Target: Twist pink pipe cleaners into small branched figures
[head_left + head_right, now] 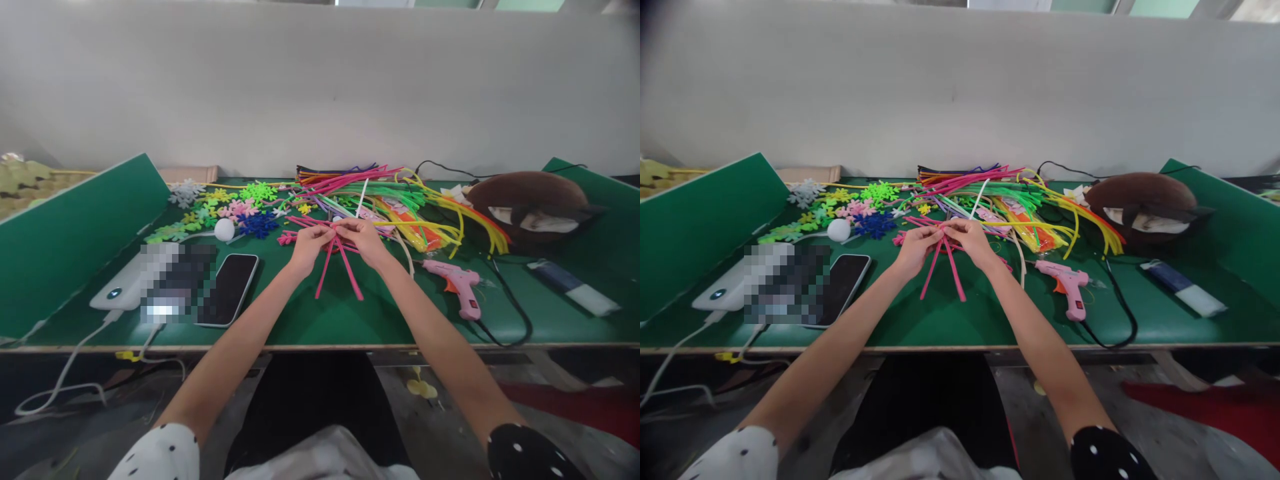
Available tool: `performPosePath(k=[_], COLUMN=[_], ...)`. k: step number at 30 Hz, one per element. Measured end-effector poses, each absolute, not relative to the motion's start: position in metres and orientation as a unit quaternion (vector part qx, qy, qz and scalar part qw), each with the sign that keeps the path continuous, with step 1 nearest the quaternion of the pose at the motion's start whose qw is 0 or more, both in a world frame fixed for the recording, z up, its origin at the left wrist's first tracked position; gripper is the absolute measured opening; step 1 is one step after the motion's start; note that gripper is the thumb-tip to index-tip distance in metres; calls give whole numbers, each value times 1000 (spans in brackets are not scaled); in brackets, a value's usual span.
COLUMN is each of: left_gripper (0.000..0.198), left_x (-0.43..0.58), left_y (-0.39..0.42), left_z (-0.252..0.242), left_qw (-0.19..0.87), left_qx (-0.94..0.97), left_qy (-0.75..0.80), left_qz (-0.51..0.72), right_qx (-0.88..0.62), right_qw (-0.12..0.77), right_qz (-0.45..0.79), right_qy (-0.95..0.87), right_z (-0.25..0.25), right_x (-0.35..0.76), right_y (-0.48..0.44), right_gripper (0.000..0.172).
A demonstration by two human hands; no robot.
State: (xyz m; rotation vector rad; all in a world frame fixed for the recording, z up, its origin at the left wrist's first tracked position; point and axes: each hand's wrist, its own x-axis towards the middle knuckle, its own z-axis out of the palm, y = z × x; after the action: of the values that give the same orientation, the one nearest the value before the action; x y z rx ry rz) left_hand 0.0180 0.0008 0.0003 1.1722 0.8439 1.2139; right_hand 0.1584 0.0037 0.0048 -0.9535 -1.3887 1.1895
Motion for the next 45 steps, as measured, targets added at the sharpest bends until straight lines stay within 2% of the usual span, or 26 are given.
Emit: performPosePath(k=[4,12,21,30,45], left_gripper=[20,17,12,20,14], left_x=[18,19,22,23,20], left_y=[-1,0,0,-2,1], left_z=[2,-4,-7,-2,-10], left_qw=[638,645,681,725,688], left_qx=[461,412,362,344,388], left_qy=[357,380,359,350,364], left_qz=[504,520,525,483,494], right_qx=[-391,-392,-388,-381,-378], right_qw=[508,525,524,501,513], right_qz=[528,488,512,562,565], right_qy=[-557,-577,-559,-537,-523], right_z=[3,-8,-8,-5,-10], right_x=[160,156,152,150,147], right_y=[6,11,9,5,7], right_gripper=[27,25,34,42,39])
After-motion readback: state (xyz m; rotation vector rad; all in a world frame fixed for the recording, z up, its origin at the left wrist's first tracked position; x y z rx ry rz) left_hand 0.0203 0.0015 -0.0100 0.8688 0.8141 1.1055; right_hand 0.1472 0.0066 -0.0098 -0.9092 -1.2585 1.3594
